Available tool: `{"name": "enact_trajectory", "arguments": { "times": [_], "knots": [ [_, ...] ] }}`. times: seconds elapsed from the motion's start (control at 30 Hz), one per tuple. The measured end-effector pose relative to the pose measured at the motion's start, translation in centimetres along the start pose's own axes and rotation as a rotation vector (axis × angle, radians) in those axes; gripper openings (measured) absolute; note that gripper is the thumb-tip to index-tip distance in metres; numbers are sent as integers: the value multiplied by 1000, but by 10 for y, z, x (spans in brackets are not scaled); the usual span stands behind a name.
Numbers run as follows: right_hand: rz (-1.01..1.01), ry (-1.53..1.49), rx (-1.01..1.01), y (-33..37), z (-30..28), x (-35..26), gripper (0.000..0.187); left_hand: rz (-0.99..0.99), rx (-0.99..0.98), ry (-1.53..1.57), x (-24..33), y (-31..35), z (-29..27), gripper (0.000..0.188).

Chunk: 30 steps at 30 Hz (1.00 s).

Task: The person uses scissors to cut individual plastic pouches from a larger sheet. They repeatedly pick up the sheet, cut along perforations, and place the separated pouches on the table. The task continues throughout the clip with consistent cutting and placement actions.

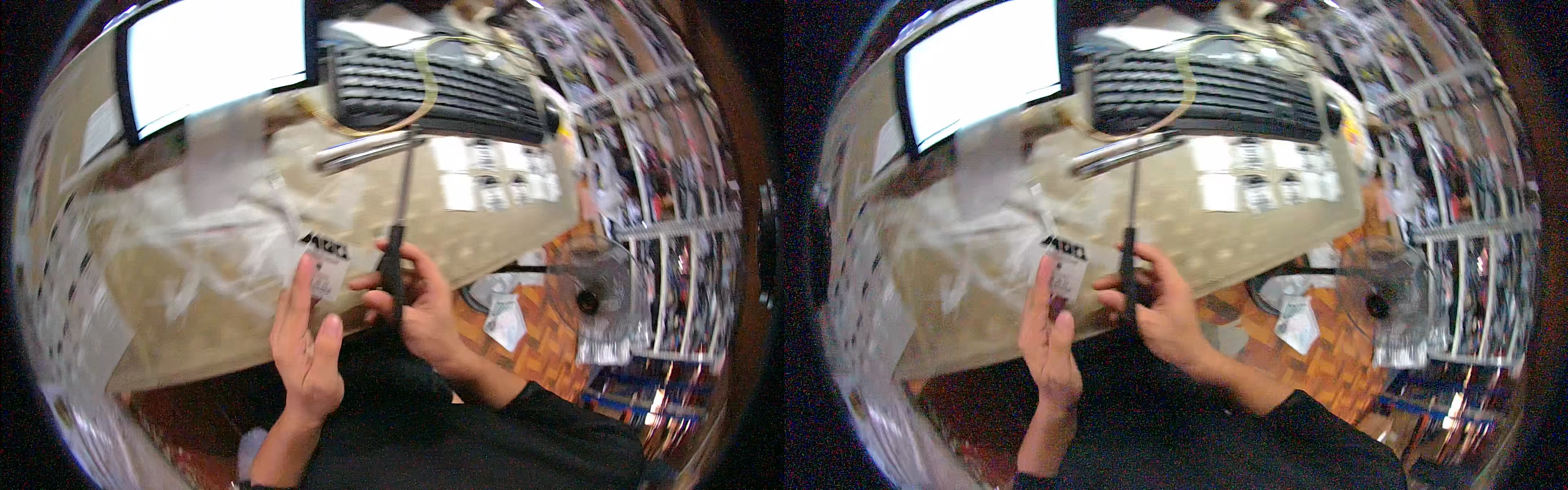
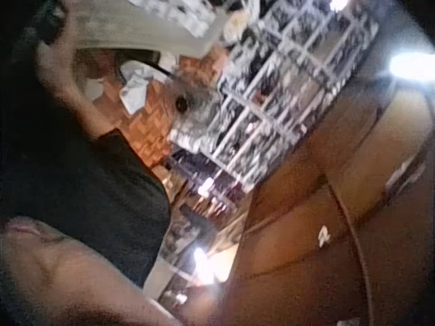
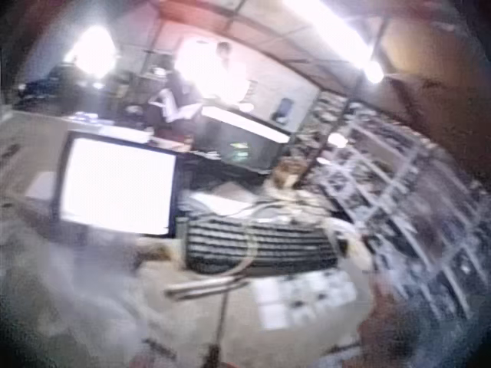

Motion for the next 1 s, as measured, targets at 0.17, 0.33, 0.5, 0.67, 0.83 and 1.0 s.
{"name": "enact_trajectory", "arguments": {
  "times": [0.17, 0.33, 0.5, 0.67, 0.83, 1.0],
  "knots": [
    [-92, -36, 62, 0, -38, -12, 58, 36, -299, -160, 4, 9, 45, 66],
    [-321, 89, 461, -19, -134, -37, 52, 11, -336, -106, 2, -3, 58, 68],
    [-578, 389, 685, -28, -290, -123, 47, -129, -159, 179, -20, -7, 33, 59],
    [-318, 556, 428, -53, -320, -149, 50, -49, -150, 136, -23, -2, 30, 55],
    [-144, 690, 308, -68, -309, -128, 51, -46, -84, 200, -26, -2, 30, 55],
    [-268, 1089, 484, -71, -293, -106, 45, 11, -119, 204, -22, -4, 33, 50]
  ]
}}
Point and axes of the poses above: each hand's wrist, its own y-axis away from the middle knuckle, its own z-axis out of the palm, x = y × z, the point moved 3 cm from there along -y, towards the middle knuckle, and after that the axes turned 4 degrees about z, right-handed, at the moved point
